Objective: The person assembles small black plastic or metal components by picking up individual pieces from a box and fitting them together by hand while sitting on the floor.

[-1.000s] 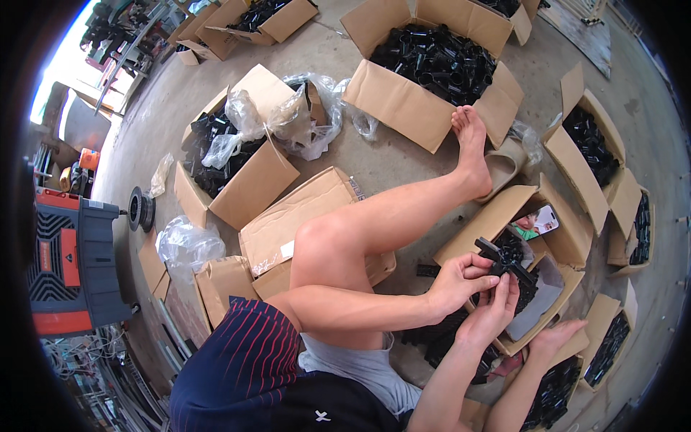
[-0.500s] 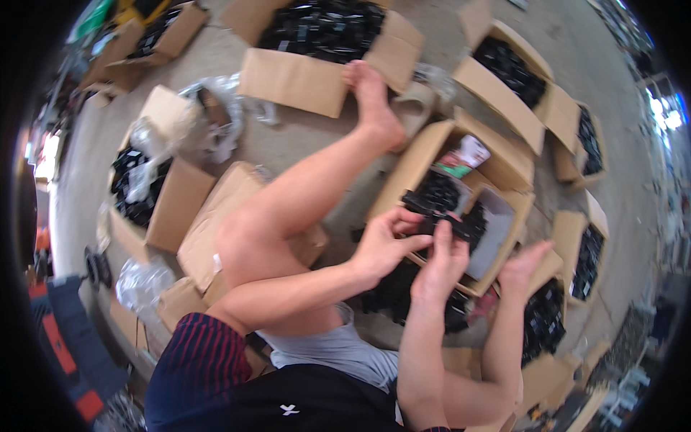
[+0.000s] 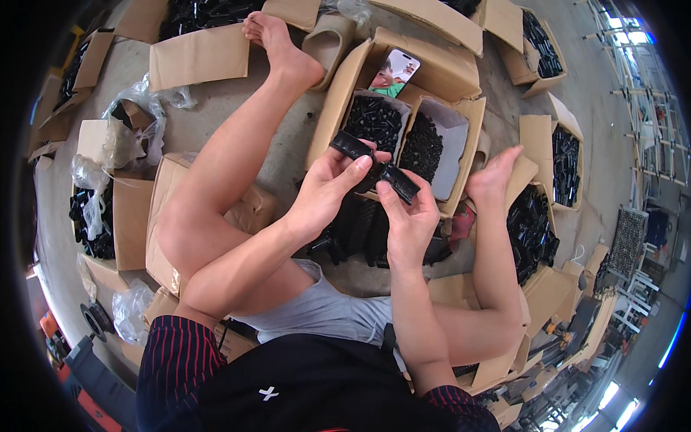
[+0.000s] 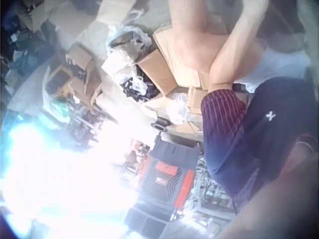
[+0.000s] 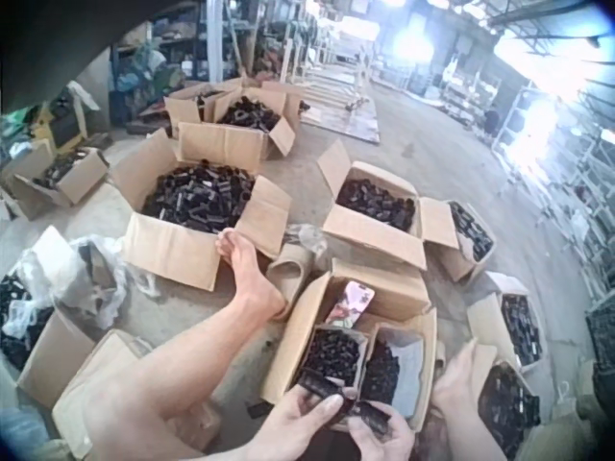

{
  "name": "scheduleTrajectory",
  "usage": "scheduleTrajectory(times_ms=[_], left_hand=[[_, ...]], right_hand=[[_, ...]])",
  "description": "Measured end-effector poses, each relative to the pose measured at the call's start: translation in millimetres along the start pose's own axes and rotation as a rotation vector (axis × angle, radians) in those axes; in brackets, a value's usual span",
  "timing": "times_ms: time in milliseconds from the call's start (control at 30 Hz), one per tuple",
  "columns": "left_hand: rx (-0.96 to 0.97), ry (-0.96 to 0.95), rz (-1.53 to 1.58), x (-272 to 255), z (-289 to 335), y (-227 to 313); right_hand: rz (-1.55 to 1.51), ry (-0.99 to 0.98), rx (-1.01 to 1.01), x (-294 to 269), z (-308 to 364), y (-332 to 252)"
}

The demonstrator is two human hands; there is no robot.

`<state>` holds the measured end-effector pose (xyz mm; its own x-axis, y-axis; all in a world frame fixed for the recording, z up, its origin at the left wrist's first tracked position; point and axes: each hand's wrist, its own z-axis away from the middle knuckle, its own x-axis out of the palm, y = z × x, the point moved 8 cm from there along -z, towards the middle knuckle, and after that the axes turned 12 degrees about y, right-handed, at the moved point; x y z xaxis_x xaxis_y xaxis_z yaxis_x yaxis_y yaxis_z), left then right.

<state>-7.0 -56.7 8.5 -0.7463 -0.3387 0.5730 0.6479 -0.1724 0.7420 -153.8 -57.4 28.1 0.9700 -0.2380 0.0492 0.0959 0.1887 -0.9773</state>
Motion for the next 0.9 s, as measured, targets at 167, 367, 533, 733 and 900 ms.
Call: scheduleTrajectory(times_ms=[167, 367, 533, 733, 900], left_hand=[[0.207, 0.047, -0.306, -7.9, -0.4, 24.0], [0.395, 0.154, -0.769, -11.8, -2.8, 66.4], [0.638, 0.073, -0.996, 2.3, -0.5, 65.9], [0.476, 0.026, -0.907, 0.2, 1.4, 55.0], [0.424, -0.037, -0.873, 5.5, -0.3, 52.7]], right_hand=[[0.303, 0.026, 0.012, -67.8, -12.5, 9.9], [1.142, -0.156, -0.101, -158.5, -9.4, 47.2], [1.332, -0.144, -0.418, -155.6, -2.1, 55.1], [1.339, -0.384, -0.500, -143.7, -23.3, 77.3], [1.424, -0.454, -0.595, -142.8, -23.6, 85.9]])
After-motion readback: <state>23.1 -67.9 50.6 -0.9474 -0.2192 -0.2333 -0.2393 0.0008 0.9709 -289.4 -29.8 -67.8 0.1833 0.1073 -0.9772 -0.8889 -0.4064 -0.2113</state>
